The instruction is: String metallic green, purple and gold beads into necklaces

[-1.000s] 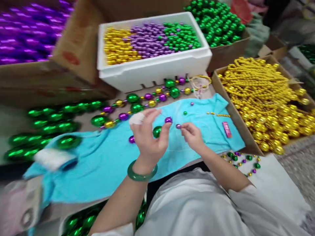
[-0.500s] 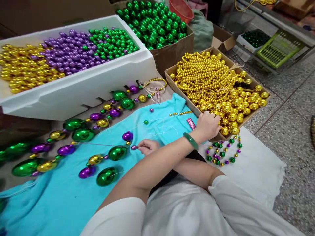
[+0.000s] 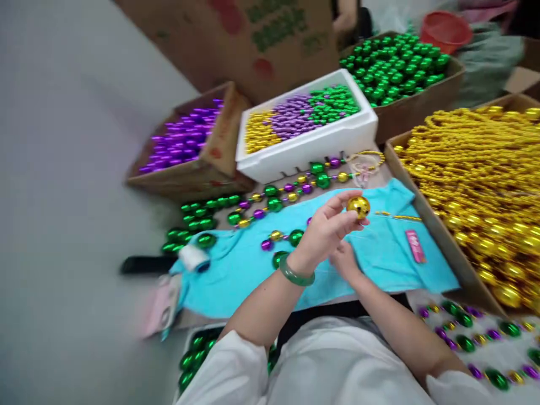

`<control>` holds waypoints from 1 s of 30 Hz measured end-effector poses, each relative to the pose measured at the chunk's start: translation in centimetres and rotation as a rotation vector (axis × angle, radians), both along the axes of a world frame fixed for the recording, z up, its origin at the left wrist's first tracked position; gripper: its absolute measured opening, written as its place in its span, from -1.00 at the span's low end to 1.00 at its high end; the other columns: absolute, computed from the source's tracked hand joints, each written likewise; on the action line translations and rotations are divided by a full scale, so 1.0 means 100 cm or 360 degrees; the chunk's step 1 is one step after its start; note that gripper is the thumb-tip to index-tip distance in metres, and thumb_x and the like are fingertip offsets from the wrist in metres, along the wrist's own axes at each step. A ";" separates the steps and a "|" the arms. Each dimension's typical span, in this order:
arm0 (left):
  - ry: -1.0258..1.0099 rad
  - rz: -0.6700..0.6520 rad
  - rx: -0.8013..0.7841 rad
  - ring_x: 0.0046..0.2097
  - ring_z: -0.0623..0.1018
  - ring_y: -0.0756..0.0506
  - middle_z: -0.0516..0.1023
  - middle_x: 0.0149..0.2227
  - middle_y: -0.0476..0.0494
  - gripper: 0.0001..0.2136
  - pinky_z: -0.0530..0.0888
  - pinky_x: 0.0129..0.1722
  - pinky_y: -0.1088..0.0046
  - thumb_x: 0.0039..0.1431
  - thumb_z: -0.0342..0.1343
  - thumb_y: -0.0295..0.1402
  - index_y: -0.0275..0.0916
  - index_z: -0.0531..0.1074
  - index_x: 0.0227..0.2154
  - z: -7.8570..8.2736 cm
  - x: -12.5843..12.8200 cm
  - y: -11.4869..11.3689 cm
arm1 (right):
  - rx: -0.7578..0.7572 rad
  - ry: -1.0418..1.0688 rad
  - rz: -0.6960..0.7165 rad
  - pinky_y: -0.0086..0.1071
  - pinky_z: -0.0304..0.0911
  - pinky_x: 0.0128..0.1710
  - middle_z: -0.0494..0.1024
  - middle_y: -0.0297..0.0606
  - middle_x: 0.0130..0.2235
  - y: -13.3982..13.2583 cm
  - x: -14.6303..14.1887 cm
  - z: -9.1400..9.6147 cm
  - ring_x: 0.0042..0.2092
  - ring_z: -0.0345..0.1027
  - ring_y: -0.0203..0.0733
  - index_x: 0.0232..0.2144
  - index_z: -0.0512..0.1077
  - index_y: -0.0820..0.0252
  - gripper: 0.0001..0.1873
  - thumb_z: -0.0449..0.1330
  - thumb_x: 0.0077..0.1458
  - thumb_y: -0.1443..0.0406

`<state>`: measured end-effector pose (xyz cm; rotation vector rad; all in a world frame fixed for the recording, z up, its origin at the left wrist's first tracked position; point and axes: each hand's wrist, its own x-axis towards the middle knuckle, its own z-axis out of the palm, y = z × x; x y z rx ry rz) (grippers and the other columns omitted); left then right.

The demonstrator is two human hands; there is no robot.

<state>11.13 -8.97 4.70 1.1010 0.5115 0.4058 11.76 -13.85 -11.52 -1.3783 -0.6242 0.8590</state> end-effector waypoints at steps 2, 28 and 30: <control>-0.0043 0.0279 -0.0129 -0.32 0.56 0.01 0.53 -0.20 -0.07 -0.61 0.46 -0.30 0.53 0.00 0.27 -0.34 -0.15 0.44 -0.05 0.002 -0.042 0.023 | 0.0053 0.0117 0.0042 -0.49 0.09 -0.60 0.29 -0.45 -0.56 -0.010 0.002 0.002 -0.58 0.11 -0.42 -0.35 0.37 0.27 -0.70 0.12 0.17 0.11; -0.0191 0.1099 0.0072 -0.25 0.50 0.03 0.46 -0.17 -0.04 -0.65 0.44 -0.31 0.51 -0.01 0.28 -0.36 -0.16 0.42 -0.11 -0.060 -0.191 0.060 | -0.0127 -0.0706 0.0198 -0.44 0.08 -0.56 0.36 -0.36 -0.53 -0.052 -0.006 0.037 -0.53 0.11 -0.37 -0.33 0.51 0.20 -0.81 0.21 0.12 0.19; -0.0185 0.1135 0.0154 -0.25 0.48 0.04 0.45 -0.14 -0.05 -0.65 0.44 -0.31 0.52 -0.03 0.29 -0.37 -0.16 0.44 -0.13 -0.063 -0.193 0.061 | -0.0126 -0.0786 0.0203 -0.45 0.09 -0.54 0.35 -0.37 -0.54 -0.051 -0.006 0.037 -0.53 0.11 -0.38 -0.33 0.51 0.19 -0.82 0.21 0.12 0.20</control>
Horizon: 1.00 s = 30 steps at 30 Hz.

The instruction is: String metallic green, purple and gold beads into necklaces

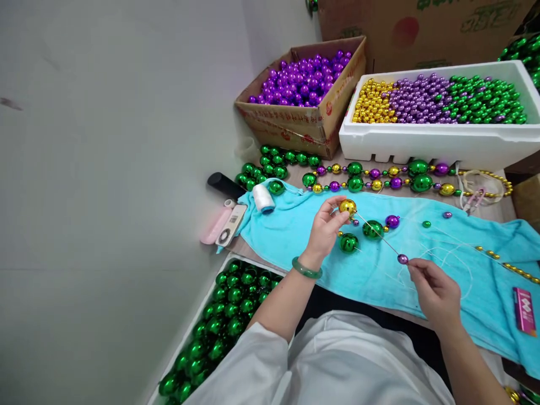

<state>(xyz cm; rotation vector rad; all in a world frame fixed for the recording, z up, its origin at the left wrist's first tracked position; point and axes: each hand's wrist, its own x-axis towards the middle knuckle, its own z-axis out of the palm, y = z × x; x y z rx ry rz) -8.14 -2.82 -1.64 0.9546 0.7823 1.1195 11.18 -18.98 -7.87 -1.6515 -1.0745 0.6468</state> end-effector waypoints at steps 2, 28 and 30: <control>0.0014 0.0037 0.0050 -0.25 0.45 0.05 0.45 -0.12 -0.05 -0.65 0.43 -0.31 0.53 -0.05 0.31 -0.38 -0.16 0.45 -0.14 -0.002 -0.002 0.001 | 0.0000 -0.0063 0.0012 -0.45 0.09 -0.54 0.35 -0.38 -0.54 0.001 0.000 0.000 -0.53 0.11 -0.38 -0.32 0.51 0.18 -0.83 0.21 0.12 0.21; 0.0229 -0.0089 0.0360 -0.10 0.46 -0.02 0.42 -0.06 -0.12 -0.50 0.43 -0.16 0.49 -0.05 0.34 -0.39 -0.12 0.36 0.00 -0.010 -0.012 0.003 | -0.0017 -0.0265 0.0085 -0.45 0.10 -0.55 0.33 -0.40 -0.57 0.011 -0.003 0.010 -0.56 0.11 -0.38 -0.32 0.51 0.17 -0.82 0.17 0.15 0.21; 0.0239 -0.0147 0.0369 -0.11 0.46 -0.02 0.40 -0.05 -0.12 -0.43 0.43 -0.15 0.48 -0.06 0.36 -0.39 -0.11 0.31 0.05 -0.010 -0.009 0.000 | 0.0008 -0.0263 0.0076 -0.45 0.11 -0.56 0.34 -0.40 -0.57 0.012 -0.003 0.008 -0.56 0.13 -0.38 -0.32 0.51 0.18 -0.82 0.17 0.15 0.20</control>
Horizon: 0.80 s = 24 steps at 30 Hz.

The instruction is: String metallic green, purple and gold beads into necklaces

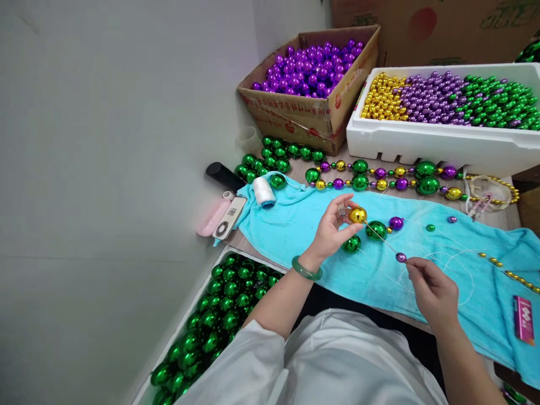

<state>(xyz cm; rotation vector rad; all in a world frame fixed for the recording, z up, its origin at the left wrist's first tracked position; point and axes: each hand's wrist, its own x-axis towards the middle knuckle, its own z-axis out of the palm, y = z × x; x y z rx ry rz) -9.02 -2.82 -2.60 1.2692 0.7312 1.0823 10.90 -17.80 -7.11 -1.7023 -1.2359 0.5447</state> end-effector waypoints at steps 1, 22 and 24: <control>0.0003 -0.0012 0.0000 -0.12 0.46 -0.02 0.39 -0.05 -0.12 -0.40 0.43 -0.15 0.47 -0.07 0.36 -0.38 -0.10 0.29 0.07 0.000 0.002 -0.001 | 0.0004 0.0004 -0.0006 -0.45 0.12 -0.56 0.35 -0.39 -0.56 0.000 0.000 -0.001 -0.56 0.13 -0.38 -0.32 0.51 0.18 -0.81 0.17 0.14 0.20; 0.0264 -0.0021 0.0214 -0.15 0.44 -0.02 0.41 -0.09 -0.07 -0.34 0.42 -0.13 0.47 -0.10 0.37 -0.46 -0.03 0.32 0.11 0.013 0.023 -0.003 | -0.0101 0.0370 -0.0037 -0.42 0.09 -0.51 0.37 -0.37 -0.54 0.001 0.018 -0.011 -0.52 0.12 -0.36 -0.35 0.52 0.19 -0.79 0.19 0.11 0.17; 0.0187 -0.0136 0.0116 -0.18 0.45 0.00 0.40 -0.11 -0.07 -0.35 0.43 -0.19 0.49 -0.10 0.36 -0.45 -0.02 0.31 0.11 0.014 0.025 -0.003 | -0.0108 0.0539 -0.0011 -0.43 0.08 -0.55 0.35 -0.37 -0.56 0.001 0.019 -0.011 -0.54 0.12 -0.36 -0.36 0.50 0.20 -0.78 0.19 0.10 0.16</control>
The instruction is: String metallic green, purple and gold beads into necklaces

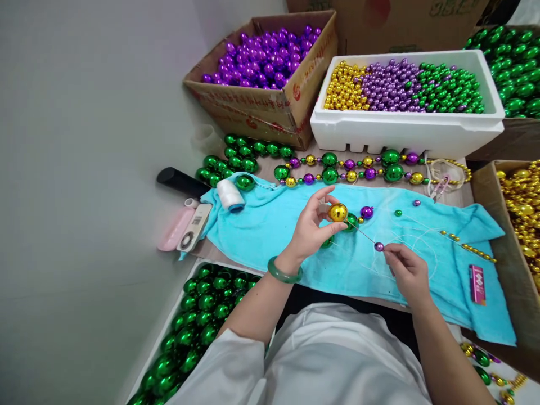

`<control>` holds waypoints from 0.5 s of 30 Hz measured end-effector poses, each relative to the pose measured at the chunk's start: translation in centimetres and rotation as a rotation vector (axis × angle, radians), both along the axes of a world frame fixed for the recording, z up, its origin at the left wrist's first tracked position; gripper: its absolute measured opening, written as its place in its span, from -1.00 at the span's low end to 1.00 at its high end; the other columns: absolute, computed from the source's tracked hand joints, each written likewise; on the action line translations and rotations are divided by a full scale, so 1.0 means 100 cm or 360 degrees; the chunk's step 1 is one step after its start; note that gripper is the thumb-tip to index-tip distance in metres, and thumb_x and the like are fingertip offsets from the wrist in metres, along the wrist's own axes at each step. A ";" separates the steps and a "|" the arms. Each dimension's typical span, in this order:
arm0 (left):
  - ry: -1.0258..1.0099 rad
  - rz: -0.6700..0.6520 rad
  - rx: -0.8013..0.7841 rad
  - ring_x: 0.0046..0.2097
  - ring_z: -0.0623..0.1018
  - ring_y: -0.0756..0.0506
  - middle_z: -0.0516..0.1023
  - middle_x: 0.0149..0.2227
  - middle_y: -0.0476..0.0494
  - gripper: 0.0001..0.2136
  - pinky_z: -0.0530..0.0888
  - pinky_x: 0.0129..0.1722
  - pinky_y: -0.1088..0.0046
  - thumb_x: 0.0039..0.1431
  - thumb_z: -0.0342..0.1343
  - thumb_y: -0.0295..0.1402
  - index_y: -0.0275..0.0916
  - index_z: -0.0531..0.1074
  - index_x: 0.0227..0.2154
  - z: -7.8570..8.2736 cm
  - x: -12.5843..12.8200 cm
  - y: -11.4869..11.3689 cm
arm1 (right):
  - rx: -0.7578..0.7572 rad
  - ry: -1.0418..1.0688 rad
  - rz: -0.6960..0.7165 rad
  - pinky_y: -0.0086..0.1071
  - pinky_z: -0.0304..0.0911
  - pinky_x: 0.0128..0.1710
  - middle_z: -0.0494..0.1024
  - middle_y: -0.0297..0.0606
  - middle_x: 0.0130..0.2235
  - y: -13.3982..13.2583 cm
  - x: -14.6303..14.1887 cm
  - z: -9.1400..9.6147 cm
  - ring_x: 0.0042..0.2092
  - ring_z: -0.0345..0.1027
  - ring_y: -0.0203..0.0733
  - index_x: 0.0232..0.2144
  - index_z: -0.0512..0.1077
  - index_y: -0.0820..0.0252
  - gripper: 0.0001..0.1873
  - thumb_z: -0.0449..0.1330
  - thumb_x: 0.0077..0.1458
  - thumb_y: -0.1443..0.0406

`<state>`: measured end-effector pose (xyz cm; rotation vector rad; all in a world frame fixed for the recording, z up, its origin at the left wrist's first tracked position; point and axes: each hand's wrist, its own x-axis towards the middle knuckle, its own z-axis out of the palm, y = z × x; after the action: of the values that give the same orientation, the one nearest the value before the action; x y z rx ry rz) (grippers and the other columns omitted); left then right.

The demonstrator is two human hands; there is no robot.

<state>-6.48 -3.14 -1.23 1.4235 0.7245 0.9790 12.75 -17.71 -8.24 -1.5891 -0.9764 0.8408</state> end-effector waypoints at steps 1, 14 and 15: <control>-0.0030 -0.0012 -0.0037 -0.20 0.45 0.00 0.39 -0.11 -0.07 -0.35 0.43 -0.21 0.50 -0.09 0.36 -0.44 -0.02 0.32 0.10 0.000 0.002 -0.001 | 0.0000 0.0101 0.0010 -0.43 0.07 -0.57 0.34 -0.38 -0.56 0.000 -0.001 -0.001 -0.55 0.12 -0.36 -0.36 0.49 0.21 -0.78 0.20 0.09 0.16; -0.0153 -0.0047 -0.0473 -0.27 0.44 0.02 0.43 -0.28 -0.04 -0.57 0.41 -0.28 0.52 -0.15 0.40 -0.39 -0.21 0.42 -0.16 0.010 0.020 -0.012 | 0.0010 0.0286 0.0022 -0.46 0.06 -0.62 0.31 -0.40 -0.56 -0.001 0.007 -0.013 -0.57 0.13 -0.38 -0.37 0.48 0.21 -0.79 0.23 0.08 0.17; -0.0190 -0.0043 -0.0511 -0.27 0.44 0.02 0.44 -0.29 -0.03 -0.56 0.42 -0.27 0.51 -0.16 0.40 -0.40 -0.21 0.42 -0.16 0.010 0.021 -0.013 | 0.0005 0.0330 0.0028 -0.46 0.04 -0.64 0.30 -0.40 -0.56 -0.001 0.007 -0.013 -0.59 0.12 -0.39 -0.37 0.47 0.21 -0.79 0.23 0.08 0.17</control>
<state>-4.36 -4.43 -0.26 1.0839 0.7350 0.8745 13.46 -17.83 -9.51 -1.4600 -0.8439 0.9942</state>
